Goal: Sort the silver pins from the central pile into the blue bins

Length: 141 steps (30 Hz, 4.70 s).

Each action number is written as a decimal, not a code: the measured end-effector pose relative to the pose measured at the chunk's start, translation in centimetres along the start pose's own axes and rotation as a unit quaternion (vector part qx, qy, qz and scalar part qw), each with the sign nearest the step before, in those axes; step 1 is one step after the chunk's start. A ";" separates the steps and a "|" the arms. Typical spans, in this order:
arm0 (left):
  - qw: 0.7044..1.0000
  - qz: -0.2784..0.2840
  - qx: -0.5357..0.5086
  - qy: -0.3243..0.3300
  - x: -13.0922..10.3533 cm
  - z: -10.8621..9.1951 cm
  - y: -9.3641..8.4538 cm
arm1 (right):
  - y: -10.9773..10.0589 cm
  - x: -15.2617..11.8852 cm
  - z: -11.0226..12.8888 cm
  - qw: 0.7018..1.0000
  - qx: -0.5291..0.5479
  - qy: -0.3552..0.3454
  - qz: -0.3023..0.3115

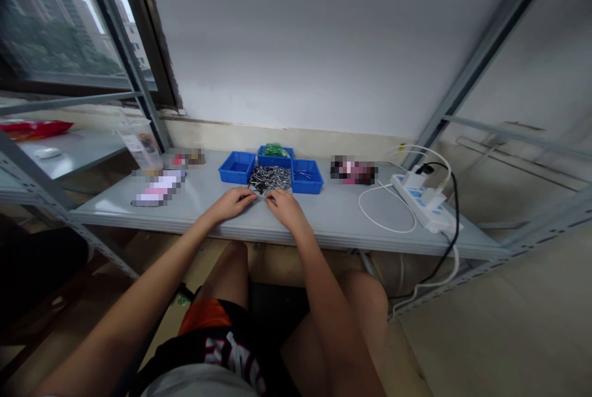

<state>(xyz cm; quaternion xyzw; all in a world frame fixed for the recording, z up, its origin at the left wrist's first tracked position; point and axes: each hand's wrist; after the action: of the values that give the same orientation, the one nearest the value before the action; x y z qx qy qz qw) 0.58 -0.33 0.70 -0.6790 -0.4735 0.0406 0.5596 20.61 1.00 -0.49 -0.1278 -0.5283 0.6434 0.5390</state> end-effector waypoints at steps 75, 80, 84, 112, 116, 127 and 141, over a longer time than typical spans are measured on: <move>0.999 -0.018 0.013 -0.025 -0.1 1.1 0.7 | 0.2 0.1 0.0 0.997 0.065 -0.042 0.011; 0.999 -0.024 0.004 -0.031 -0.1 1.2 0.8 | 0.2 0.0 -0.1 0.999 0.047 -0.023 0.002; 0.999 -0.038 0.009 -0.036 -0.1 1.3 0.8 | 0.0 -0.1 0.0 0.999 0.011 0.030 -0.031; 0.999 -0.040 -0.023 0.015 -0.1 0.1 0.1 | 0.4 0.1 -0.6 1.000 -0.011 -0.021 0.016; 0.999 -0.036 -0.023 -0.006 -0.1 0.3 0.1 | 0.3 0.1 -0.5 1.000 -0.004 -0.017 0.001; 1.000 -0.004 0.006 -0.012 -0.1 0.7 0.4 | -0.4 -0.2 0.5 0.996 0.056 -0.059 -0.047; 0.998 -0.045 0.007 -0.042 0.0 0.2 0.4 | 0.0 0.1 0.2 1.000 -0.019 -0.021 -0.007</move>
<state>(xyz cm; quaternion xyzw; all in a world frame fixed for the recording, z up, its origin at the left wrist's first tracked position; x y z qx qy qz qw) 0.66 -0.15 0.28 -0.6505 -0.5268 0.0474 0.5450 20.42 0.95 -0.35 -0.1208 -0.5526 0.6324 0.5292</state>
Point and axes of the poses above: each hand's wrist, its own x-axis towards the middle knuckle, its own y-axis out of the palm, z = x × y, and after that the axes turned 7 degrees about y, right-handed
